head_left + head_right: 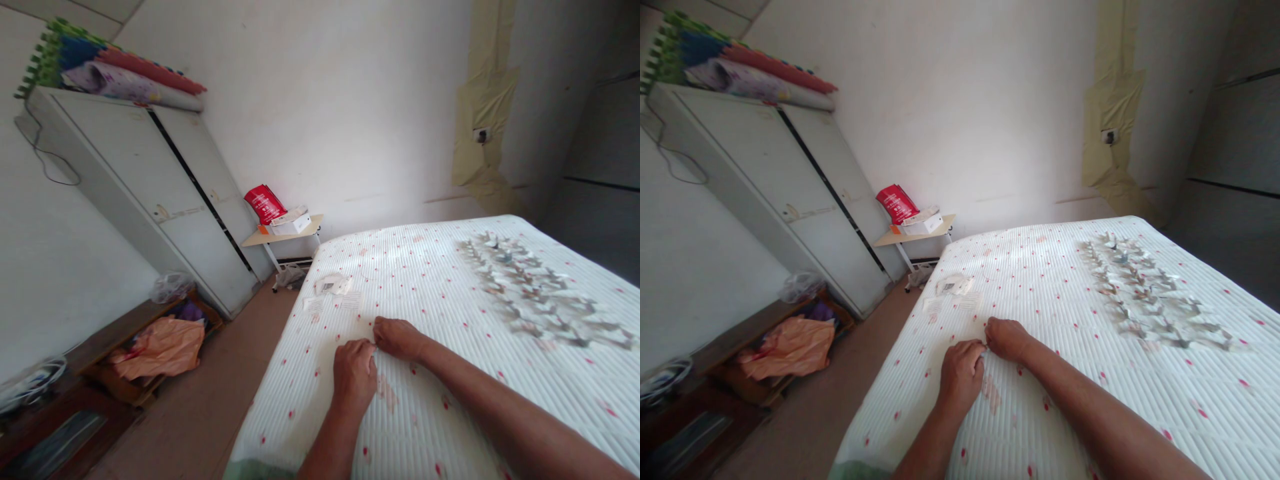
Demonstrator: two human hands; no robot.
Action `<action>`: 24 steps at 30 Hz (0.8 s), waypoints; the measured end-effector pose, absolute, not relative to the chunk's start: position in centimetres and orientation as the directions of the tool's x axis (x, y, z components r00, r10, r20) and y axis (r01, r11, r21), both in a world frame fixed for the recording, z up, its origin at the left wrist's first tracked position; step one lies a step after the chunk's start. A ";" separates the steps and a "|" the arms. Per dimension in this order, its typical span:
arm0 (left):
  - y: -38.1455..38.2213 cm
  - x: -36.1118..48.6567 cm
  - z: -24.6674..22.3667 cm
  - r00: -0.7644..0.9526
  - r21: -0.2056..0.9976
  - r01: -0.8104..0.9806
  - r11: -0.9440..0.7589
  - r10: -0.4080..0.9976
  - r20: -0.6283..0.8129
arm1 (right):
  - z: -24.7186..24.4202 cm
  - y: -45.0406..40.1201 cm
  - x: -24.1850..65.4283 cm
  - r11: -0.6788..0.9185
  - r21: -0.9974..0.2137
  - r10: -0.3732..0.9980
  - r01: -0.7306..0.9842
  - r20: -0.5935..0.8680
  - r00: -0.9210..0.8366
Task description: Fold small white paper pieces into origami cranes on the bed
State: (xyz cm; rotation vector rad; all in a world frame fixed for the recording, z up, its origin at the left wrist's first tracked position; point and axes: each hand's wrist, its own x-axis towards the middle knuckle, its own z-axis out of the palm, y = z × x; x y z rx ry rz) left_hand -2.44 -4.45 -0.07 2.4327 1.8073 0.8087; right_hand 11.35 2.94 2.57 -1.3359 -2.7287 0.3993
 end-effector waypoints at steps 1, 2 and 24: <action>-4.5 -2.5 -0.1 0.214 0.290 0.894 -0.343 0.893 0.396 | 2.6 3.0 11.3 0.578 -0.265 0.791 0.772 -0.051 -0.610; -4.6 -2.5 0.0 0.225 0.278 0.895 -0.349 0.891 0.394 | 2.6 3.0 11.3 0.572 -0.265 0.795 0.776 -0.054 -0.604; -5.2 -2.1 0.6 0.250 0.173 0.935 -0.310 0.920 0.301 | 1.1 4.1 11.5 0.357 -0.461 0.896 0.812 -0.077 -0.437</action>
